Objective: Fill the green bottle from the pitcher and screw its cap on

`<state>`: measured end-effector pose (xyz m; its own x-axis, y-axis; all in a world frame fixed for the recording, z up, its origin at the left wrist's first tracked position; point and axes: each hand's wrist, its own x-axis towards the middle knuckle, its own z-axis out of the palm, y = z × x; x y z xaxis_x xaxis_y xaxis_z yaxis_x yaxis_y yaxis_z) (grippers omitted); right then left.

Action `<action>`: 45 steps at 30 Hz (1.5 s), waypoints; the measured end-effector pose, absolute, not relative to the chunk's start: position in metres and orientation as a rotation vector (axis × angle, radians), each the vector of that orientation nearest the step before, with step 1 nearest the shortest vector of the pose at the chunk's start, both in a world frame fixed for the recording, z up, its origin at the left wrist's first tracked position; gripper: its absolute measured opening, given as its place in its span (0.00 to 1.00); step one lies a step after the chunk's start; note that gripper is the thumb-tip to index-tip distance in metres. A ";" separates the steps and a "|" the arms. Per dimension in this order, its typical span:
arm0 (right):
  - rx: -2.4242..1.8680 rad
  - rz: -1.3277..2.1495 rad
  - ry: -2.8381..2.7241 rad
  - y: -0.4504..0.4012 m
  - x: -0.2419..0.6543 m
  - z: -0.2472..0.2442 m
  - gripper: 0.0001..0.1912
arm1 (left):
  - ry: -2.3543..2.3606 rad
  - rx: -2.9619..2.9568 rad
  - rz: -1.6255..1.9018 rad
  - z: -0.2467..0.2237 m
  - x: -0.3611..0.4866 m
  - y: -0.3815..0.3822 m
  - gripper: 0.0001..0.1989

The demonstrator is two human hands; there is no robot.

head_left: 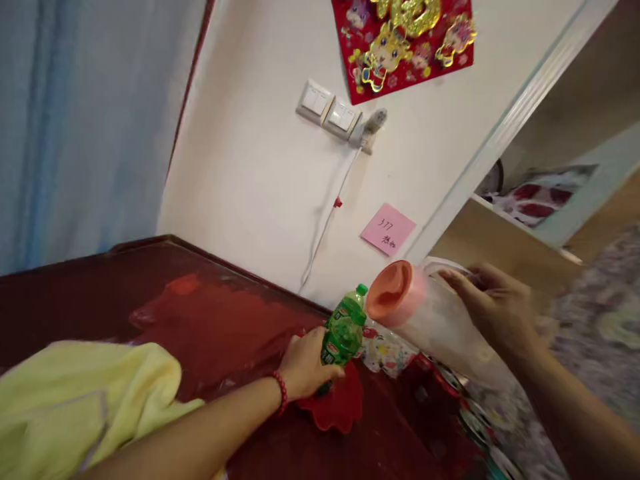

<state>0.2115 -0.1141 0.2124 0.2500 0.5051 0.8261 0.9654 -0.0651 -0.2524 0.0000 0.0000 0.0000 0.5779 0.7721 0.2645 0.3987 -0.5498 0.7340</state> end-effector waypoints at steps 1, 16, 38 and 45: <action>-1.695 -0.706 -1.377 -0.114 0.212 0.213 0.30 | 0.929 2.185 0.771 0.001 0.000 0.000 0.26; -1.686 -0.763 -1.380 -0.115 0.213 0.213 0.28 | 0.917 2.193 0.776 0.004 -0.001 0.000 0.24; -1.690 -0.744 -1.401 -0.112 0.214 0.212 0.28 | 0.903 2.183 0.782 0.003 -0.002 -0.001 0.23; -1.706 -0.746 -1.382 -0.112 0.213 0.212 0.29 | 0.916 2.186 0.766 0.003 -0.001 -0.001 0.24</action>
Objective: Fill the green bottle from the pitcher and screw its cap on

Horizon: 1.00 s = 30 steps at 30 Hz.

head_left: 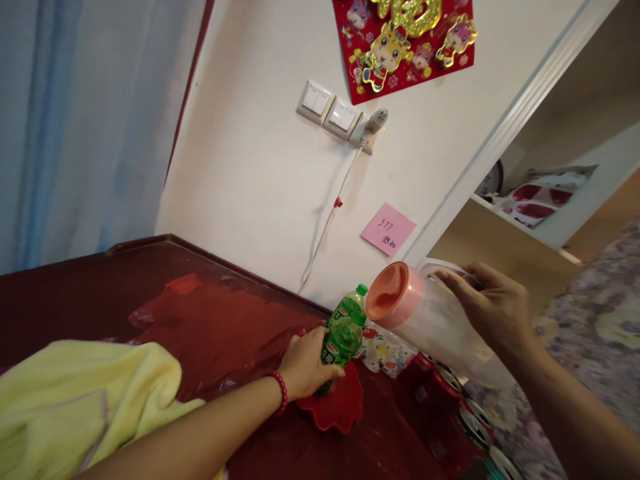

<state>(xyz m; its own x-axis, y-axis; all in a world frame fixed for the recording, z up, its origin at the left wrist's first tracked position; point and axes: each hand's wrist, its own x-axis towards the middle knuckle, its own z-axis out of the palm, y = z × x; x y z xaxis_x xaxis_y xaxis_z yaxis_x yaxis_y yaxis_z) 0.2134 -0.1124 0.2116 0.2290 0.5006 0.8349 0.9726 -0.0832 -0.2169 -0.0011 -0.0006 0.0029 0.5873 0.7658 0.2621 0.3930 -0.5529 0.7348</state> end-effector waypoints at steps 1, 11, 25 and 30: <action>-1.705 -0.740 -1.380 -0.112 0.213 0.211 0.28 | 0.920 2.188 0.767 0.003 -0.001 -0.001 0.24; -1.693 -0.738 -1.376 -0.114 0.212 0.213 0.29 | 0.925 2.182 0.765 0.006 -0.002 -0.001 0.24; -1.681 -0.766 -1.402 -0.114 0.213 0.215 0.29 | 0.905 2.189 0.780 0.004 -0.001 -0.001 0.24; -1.686 -0.740 -1.391 -0.113 0.212 0.215 0.29 | 0.916 2.186 0.778 0.003 -0.001 -0.001 0.24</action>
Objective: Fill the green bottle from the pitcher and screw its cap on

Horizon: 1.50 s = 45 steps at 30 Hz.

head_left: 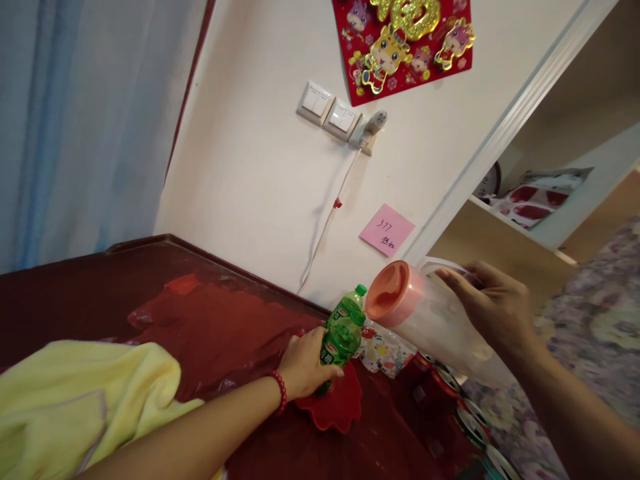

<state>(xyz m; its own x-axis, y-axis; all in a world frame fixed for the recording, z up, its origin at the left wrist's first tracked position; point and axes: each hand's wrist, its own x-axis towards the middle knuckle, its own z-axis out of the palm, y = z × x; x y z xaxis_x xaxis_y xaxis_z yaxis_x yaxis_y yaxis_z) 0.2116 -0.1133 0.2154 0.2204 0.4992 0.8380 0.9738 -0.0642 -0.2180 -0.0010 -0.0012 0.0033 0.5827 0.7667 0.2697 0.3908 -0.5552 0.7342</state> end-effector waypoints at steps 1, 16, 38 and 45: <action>-1.690 -0.742 -1.389 -0.113 0.211 0.215 0.29 | 0.916 2.186 0.776 0.004 -0.001 -0.001 0.24; -1.687 -0.754 -1.400 -0.112 0.207 0.215 0.29 | 0.909 2.197 0.771 0.004 -0.001 0.000 0.25; -1.683 -0.761 -1.414 -0.112 0.210 0.215 0.27 | 0.912 2.206 0.774 0.002 -0.001 0.000 0.25; -1.679 -0.767 -1.417 -0.112 0.210 0.216 0.28 | 0.912 2.196 0.769 0.005 -0.001 0.000 0.25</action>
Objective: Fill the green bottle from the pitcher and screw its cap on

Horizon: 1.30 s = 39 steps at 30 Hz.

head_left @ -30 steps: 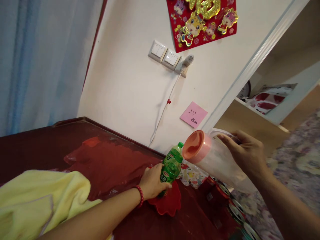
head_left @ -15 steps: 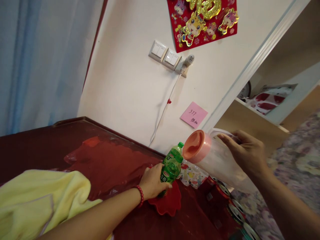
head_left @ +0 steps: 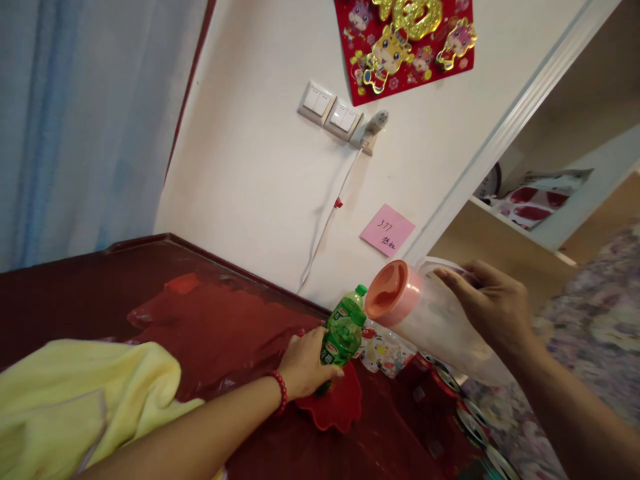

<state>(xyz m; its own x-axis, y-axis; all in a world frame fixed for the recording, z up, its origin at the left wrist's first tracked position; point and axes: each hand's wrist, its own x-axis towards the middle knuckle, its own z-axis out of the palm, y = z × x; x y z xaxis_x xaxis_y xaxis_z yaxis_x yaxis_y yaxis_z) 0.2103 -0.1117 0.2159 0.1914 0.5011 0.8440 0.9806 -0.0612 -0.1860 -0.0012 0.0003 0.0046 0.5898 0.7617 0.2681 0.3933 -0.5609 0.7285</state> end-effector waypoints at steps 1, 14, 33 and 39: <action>-1.681 -0.770 -1.415 -0.112 0.210 0.216 0.28 | 0.913 2.196 0.766 0.005 -0.001 0.000 0.25; -1.694 -0.773 -1.417 -0.110 0.209 0.216 0.28 | 0.927 2.184 0.766 0.003 0.000 0.000 0.25; -1.688 -0.791 -1.446 -0.109 0.210 0.215 0.27 | 0.920 2.183 0.788 0.001 0.000 0.000 0.25; -1.685 -0.787 -1.441 -0.108 0.210 0.216 0.26 | 0.908 2.190 0.799 0.000 0.000 0.000 0.24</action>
<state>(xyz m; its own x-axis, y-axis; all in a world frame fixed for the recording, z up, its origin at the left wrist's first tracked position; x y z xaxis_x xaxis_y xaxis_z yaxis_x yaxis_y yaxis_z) 0.2103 -0.1082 0.2161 0.1696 0.5104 0.8431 0.9852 -0.0654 -0.1586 -0.0002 0.0004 -0.0004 0.5789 0.7632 0.2869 0.3823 -0.5649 0.7313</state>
